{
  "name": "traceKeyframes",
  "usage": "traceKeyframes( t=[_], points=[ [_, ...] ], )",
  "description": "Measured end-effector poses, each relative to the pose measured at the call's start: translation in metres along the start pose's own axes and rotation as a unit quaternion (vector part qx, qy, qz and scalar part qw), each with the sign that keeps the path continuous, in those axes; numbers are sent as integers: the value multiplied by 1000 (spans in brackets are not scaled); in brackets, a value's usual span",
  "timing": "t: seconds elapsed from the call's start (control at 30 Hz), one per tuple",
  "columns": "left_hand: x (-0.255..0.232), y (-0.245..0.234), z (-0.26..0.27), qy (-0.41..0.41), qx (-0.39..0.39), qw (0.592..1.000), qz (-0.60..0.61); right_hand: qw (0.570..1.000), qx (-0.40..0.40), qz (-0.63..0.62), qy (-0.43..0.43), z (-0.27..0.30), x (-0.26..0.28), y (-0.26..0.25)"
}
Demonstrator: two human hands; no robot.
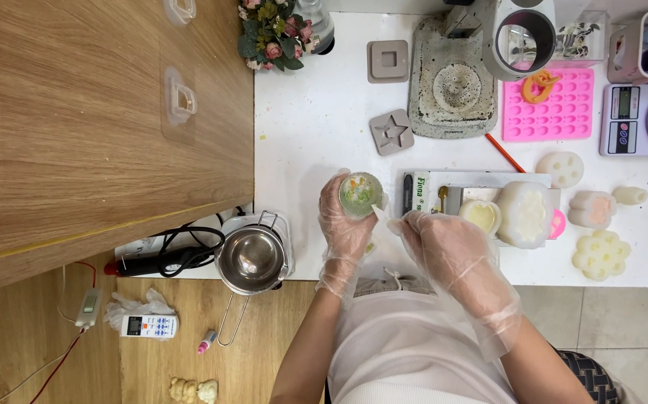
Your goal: The recorder puts on gloves, organizes the workspace, and prepares a star-shaped candle mold by scraping materials into it.
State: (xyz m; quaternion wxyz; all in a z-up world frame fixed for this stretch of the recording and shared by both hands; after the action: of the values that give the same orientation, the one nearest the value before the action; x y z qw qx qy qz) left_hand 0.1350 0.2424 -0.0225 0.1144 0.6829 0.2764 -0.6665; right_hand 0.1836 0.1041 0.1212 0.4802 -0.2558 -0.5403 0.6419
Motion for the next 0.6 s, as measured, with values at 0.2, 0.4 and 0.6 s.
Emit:
traceKeyframes(
  t=[0.2, 0.4, 0.6],
  points=[
    [1, -10, -2, -11, -24, 1000, 15, 999, -10, -2, 31, -4, 2, -20],
    [32, -9, 2, -66, -26, 996, 53, 999, -16, -45, 1, -11, 5, -9],
    [80, -12, 2, -123, -12, 992, 0, 997, -5, -39, 59, 2, -29, -5]
  ],
)
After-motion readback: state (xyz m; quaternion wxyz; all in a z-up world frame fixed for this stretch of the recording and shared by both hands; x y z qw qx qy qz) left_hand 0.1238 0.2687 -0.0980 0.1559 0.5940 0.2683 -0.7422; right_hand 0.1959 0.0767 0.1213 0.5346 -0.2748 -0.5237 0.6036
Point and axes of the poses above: each hand's wrist, its own z-axis away from the middle knuckle, its own y-axis out of the palm, x = y × z, the point moved 7 cm from there along -z, towards the middle knuckle, and after that the axes turned 9 degrees about z, right-handed, at the moved point
